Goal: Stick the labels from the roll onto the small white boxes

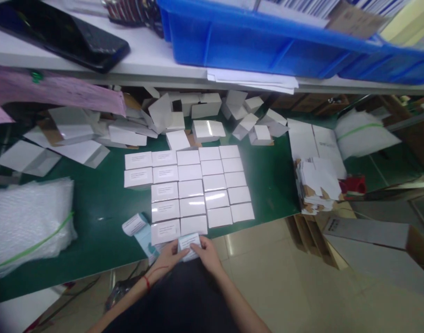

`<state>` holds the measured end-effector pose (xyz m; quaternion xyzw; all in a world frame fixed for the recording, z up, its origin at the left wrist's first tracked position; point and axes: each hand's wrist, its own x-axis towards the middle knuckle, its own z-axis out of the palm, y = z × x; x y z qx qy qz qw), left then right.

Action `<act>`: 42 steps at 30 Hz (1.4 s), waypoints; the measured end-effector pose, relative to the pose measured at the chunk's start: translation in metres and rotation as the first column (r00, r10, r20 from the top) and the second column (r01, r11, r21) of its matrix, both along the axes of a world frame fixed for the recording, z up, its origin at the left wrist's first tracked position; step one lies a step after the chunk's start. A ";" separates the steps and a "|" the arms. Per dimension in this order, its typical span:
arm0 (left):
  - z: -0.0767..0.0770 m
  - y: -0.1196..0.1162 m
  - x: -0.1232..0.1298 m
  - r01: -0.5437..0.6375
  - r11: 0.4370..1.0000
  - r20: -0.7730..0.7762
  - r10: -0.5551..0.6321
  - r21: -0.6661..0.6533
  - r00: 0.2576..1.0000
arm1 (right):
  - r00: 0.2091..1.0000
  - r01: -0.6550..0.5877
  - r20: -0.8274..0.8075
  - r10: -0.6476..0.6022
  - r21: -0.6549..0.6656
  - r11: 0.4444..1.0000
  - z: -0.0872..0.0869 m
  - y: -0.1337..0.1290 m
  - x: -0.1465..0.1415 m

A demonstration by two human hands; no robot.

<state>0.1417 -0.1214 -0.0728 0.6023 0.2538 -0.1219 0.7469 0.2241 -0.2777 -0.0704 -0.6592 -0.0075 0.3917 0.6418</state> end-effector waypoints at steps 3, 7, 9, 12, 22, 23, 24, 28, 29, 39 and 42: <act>0.016 0.000 0.003 0.027 0.895 0.026 -0.043 0.446 0.999 | 1.000 0.008 -0.009 -0.008 -0.042 0.999 -0.009 -0.013 0.011; 0.021 0.017 -0.010 -0.033 0.508 0.165 -0.216 0.861 0.962 | 0.997 -0.069 -0.033 0.068 -0.026 0.997 -0.023 -0.021 0.020; 0.011 0.023 -0.020 0.013 0.332 0.105 -0.336 0.943 0.936 | 0.995 -0.090 0.036 0.093 -0.071 0.993 -0.028 -0.021 0.024; -0.007 0.023 -0.033 0.142 0.197 -0.029 -0.486 0.970 0.873 | 0.984 -0.088 0.140 0.107 -0.134 0.987 -0.032 -0.022 0.030; 0.018 -0.002 -0.003 -0.106 0.824 0.104 0.058 0.557 0.993 | 0.983 -0.118 0.131 0.129 -0.088 0.989 -0.013 -0.009 0.029; 0.019 -0.006 0.007 -0.179 0.869 0.058 0.171 0.462 0.983 | 0.990 -0.081 0.113 0.089 -0.079 0.994 -0.013 -0.005 0.028; 0.018 -0.009 0.017 -0.251 0.898 0.000 0.269 0.361 0.963 | 0.996 -0.036 0.082 0.041 -0.066 0.997 -0.013 -0.002 0.027; 0.009 -0.018 0.049 -0.444 0.891 -0.204 0.454 0.096 0.867 | 0.997 0.058 -0.058 -0.058 0.001 0.998 -0.015 0.007 0.030; 0.008 -0.018 0.053 -0.459 0.885 -0.216 0.465 0.081 0.858 | 0.995 0.074 -0.068 -0.073 0.014 0.997 -0.015 0.008 0.031; 0.015 -0.016 0.057 -0.438 0.894 -0.262 0.447 0.095 0.855 | 0.978 0.192 -0.074 -0.196 -0.050 0.980 -0.010 0.010 0.032; 0.014 -0.017 0.059 -0.425 0.903 -0.273 0.426 0.065 0.862 | 0.976 0.194 -0.092 -0.197 -0.047 0.980 -0.009 0.011 0.034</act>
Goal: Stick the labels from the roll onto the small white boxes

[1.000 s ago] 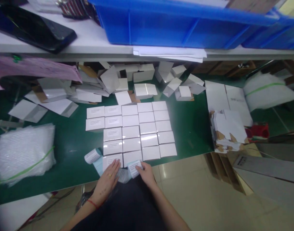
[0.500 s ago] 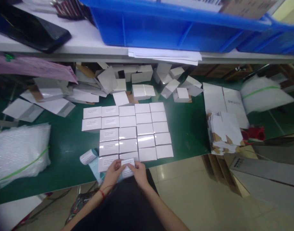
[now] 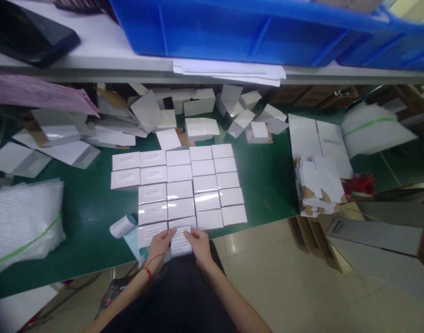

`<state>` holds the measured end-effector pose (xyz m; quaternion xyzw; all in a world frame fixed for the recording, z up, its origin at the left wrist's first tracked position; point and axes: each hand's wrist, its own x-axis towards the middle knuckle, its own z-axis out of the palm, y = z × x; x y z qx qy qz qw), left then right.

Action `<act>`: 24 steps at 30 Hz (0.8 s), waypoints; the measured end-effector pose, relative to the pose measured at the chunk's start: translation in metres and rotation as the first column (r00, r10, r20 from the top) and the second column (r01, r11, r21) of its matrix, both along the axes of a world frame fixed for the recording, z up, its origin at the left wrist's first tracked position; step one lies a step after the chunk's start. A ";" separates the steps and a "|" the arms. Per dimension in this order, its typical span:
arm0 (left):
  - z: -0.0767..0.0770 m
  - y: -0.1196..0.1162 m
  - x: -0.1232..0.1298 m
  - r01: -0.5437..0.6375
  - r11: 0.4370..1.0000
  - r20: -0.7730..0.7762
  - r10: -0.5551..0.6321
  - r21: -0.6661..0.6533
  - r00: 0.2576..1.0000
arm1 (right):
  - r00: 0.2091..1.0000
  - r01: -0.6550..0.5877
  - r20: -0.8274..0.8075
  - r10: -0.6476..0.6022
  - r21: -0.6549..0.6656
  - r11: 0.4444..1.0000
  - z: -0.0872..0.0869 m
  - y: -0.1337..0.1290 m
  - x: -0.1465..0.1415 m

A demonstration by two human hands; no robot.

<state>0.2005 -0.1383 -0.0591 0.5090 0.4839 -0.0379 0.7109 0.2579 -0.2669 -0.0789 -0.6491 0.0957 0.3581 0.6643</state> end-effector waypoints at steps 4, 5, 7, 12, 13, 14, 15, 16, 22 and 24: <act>-0.002 -0.001 -0.001 0.044 0.999 0.003 -0.044 -0.032 0.999 | 0.999 0.020 0.050 -0.018 -0.054 0.998 -0.002 0.000 0.002; -0.002 -0.002 -0.002 0.056 0.998 0.000 -0.056 -0.034 0.998 | 0.998 0.020 0.064 -0.015 -0.078 0.997 -0.003 0.000 0.003; -0.004 -0.003 -0.004 0.070 0.998 -0.010 -0.070 -0.003 0.998 | 0.998 0.017 0.063 -0.011 -0.083 0.996 -0.004 -0.001 0.002; -0.008 -0.001 -0.003 0.115 0.980 -0.039 -0.110 0.162 0.993 | 0.996 0.023 0.082 -0.014 -0.105 0.994 -0.010 -0.003 -0.001; -0.007 0.000 -0.003 0.127 0.971 -0.044 -0.121 0.203 0.992 | 0.995 0.026 0.098 -0.014 -0.126 0.992 -0.012 -0.002 -0.001; -0.006 0.001 -0.004 0.136 0.959 -0.050 -0.128 0.249 0.991 | 0.993 0.030 0.115 -0.014 -0.147 0.989 -0.015 -0.002 -0.002; -0.004 0.002 -0.005 0.142 0.945 -0.058 -0.130 0.296 0.990 | 0.991 0.033 0.135 -0.010 -0.169 0.985 -0.017 -0.002 -0.001; -0.001 0.004 -0.008 0.141 0.931 -0.067 -0.126 0.338 0.990 | 0.987 0.036 0.159 -0.004 -0.198 0.980 -0.019 -0.001 -0.001; 0.015 0.006 -0.026 0.311 0.537 0.022 -0.524 0.784 0.851 | 0.966 0.009 0.248 0.080 -0.337 0.941 -0.023 0.000 0.003; 0.015 0.003 -0.028 0.331 0.366 0.013 -0.687 0.870 0.726 | 0.956 0.006 0.276 0.101 -0.362 0.932 -0.021 0.000 0.004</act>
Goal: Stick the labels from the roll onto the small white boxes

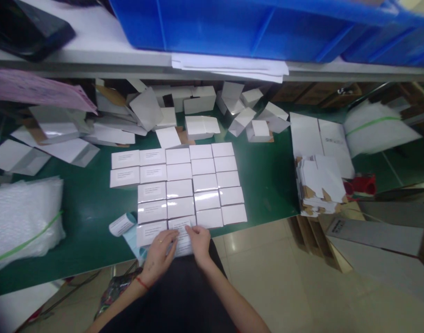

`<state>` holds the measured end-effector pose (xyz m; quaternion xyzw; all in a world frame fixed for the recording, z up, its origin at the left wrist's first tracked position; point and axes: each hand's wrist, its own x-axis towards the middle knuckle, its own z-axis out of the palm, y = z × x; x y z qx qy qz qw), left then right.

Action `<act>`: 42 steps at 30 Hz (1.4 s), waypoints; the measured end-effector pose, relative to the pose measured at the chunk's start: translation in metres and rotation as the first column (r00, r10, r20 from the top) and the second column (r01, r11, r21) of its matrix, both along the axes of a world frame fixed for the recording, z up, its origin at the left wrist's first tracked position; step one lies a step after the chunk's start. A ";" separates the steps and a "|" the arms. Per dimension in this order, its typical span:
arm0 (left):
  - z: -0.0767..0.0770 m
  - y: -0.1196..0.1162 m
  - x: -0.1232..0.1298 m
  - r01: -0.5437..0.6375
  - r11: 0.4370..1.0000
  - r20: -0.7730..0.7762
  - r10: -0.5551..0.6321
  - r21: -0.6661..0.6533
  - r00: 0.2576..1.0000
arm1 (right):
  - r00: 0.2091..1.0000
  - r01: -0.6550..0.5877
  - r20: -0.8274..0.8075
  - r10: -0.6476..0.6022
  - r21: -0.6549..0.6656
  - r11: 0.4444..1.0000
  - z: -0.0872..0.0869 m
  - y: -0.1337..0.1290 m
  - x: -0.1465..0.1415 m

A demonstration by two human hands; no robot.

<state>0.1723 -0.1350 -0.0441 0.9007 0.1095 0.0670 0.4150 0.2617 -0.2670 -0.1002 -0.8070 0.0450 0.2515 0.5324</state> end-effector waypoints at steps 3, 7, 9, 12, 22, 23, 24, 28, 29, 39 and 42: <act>-0.005 -0.007 0.001 0.180 0.980 0.004 -0.181 0.088 0.983 | 0.998 -0.025 0.051 0.026 -0.021 0.999 0.004 0.000 0.001; -0.011 -0.011 0.003 0.263 0.960 -0.079 -0.256 0.095 0.963 | 0.997 -0.038 0.063 0.040 -0.030 0.999 0.008 0.000 0.000; -0.013 -0.011 0.003 0.271 0.958 -0.099 -0.262 0.092 0.960 | 0.997 -0.041 0.061 0.043 -0.035 0.999 0.010 0.001 0.000; -0.016 -0.011 0.004 0.274 0.957 -0.098 -0.265 0.091 0.959 | 0.997 -0.047 0.061 0.049 -0.037 0.998 0.011 0.001 0.000; -0.017 -0.015 0.008 0.270 0.961 -0.077 -0.265 0.064 0.961 | 0.996 -0.039 0.078 0.042 -0.041 0.998 0.009 -0.001 0.000; -0.017 -0.015 0.008 0.278 0.959 -0.081 -0.273 0.062 0.959 | 0.996 -0.037 0.078 0.040 -0.044 0.998 0.009 -0.001 0.000; -0.018 -0.015 0.009 0.286 0.956 -0.085 -0.281 0.062 0.956 | 0.996 -0.035 0.077 0.039 -0.047 0.998 0.009 -0.001 -0.001; -0.021 -0.017 0.013 0.304 0.952 -0.095 -0.299 0.043 0.949 | 0.997 -0.028 0.067 0.032 -0.064 0.998 0.011 0.001 0.000; -0.021 -0.018 0.014 0.308 0.951 -0.096 -0.303 0.035 0.948 | 0.998 -0.025 0.063 0.030 -0.067 0.997 0.012 0.001 0.000; -0.021 -0.017 0.014 0.291 0.951 -0.112 -0.280 0.105 0.954 | 0.996 -0.054 0.071 0.060 -0.086 0.995 0.013 0.001 0.001; -0.021 -0.012 0.010 0.282 0.946 -0.113 -0.266 0.163 0.957 | 0.994 -0.062 0.083 0.069 -0.089 0.994 0.012 0.001 0.003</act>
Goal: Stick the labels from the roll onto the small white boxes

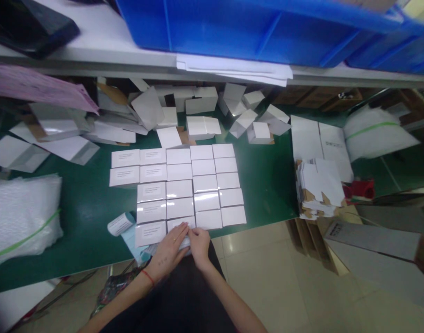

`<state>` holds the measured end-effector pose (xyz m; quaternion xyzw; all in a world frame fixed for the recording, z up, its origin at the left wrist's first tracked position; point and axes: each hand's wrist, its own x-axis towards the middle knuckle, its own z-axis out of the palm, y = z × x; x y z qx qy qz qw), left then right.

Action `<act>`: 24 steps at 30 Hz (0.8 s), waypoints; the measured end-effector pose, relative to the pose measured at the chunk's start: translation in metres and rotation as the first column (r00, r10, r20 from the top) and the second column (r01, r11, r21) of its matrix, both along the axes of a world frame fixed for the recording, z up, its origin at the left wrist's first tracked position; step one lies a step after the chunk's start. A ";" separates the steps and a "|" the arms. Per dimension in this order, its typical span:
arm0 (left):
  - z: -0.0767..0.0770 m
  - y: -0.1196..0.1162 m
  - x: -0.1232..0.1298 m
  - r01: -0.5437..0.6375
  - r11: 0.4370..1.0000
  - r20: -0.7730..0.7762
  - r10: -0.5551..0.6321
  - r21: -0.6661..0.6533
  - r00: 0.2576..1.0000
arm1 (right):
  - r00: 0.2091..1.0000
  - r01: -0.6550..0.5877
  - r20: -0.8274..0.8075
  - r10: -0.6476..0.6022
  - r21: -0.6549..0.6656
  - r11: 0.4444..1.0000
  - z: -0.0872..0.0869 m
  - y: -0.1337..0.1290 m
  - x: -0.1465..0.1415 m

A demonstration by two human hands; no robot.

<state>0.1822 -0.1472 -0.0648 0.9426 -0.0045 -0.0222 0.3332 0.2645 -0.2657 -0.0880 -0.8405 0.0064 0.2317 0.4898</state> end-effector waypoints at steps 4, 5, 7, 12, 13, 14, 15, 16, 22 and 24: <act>0.000 0.010 -0.011 -0.035 0.993 -0.011 0.036 0.115 0.999 | 0.997 -0.028 -0.072 0.035 0.094 0.995 -0.004 -0.008 0.000; -0.001 0.012 -0.013 -0.043 0.990 -0.010 0.045 0.134 0.999 | 0.993 -0.039 -0.105 0.053 0.130 0.991 -0.005 -0.012 -0.001; -0.001 0.016 -0.017 -0.059 0.988 -0.002 0.059 0.145 0.998 | 0.976 -0.063 -0.193 0.102 0.195 0.979 -0.008 -0.023 -0.006; 0.002 0.017 -0.018 -0.141 0.990 0.003 0.141 -0.019 0.990 | 0.888 -0.101 -0.408 0.214 0.281 0.954 -0.006 -0.050 -0.024; 0.003 0.017 -0.017 -0.198 0.975 -0.010 0.198 -0.100 0.980 | 0.881 -0.099 -0.416 0.226 0.304 0.947 -0.002 -0.052 -0.025; 0.004 0.017 -0.016 -0.277 0.941 -0.040 0.275 -0.195 0.961 | 0.877 -0.095 -0.416 0.239 0.339 0.936 0.003 -0.053 -0.024; 0.005 0.016 -0.014 -0.373 0.880 -0.093 0.362 -0.295 0.928 | 0.876 -0.092 -0.408 0.255 0.378 0.921 0.008 -0.052 -0.022; 0.005 0.016 -0.011 -0.470 0.791 -0.173 0.439 -0.392 0.882 | 0.880 -0.094 -0.390 0.270 0.415 0.905 0.014 -0.050 -0.018; 0.004 0.018 0.014 -0.736 0.235 -0.629 0.396 -0.635 0.669 | 0.929 -0.067 -0.287 0.232 0.486 0.871 0.030 -0.013 0.015; 0.005 0.021 0.024 -0.744 0.219 -0.623 0.428 -0.631 0.655 | 0.932 0.028 -0.321 0.167 0.523 0.852 0.026 0.002 0.023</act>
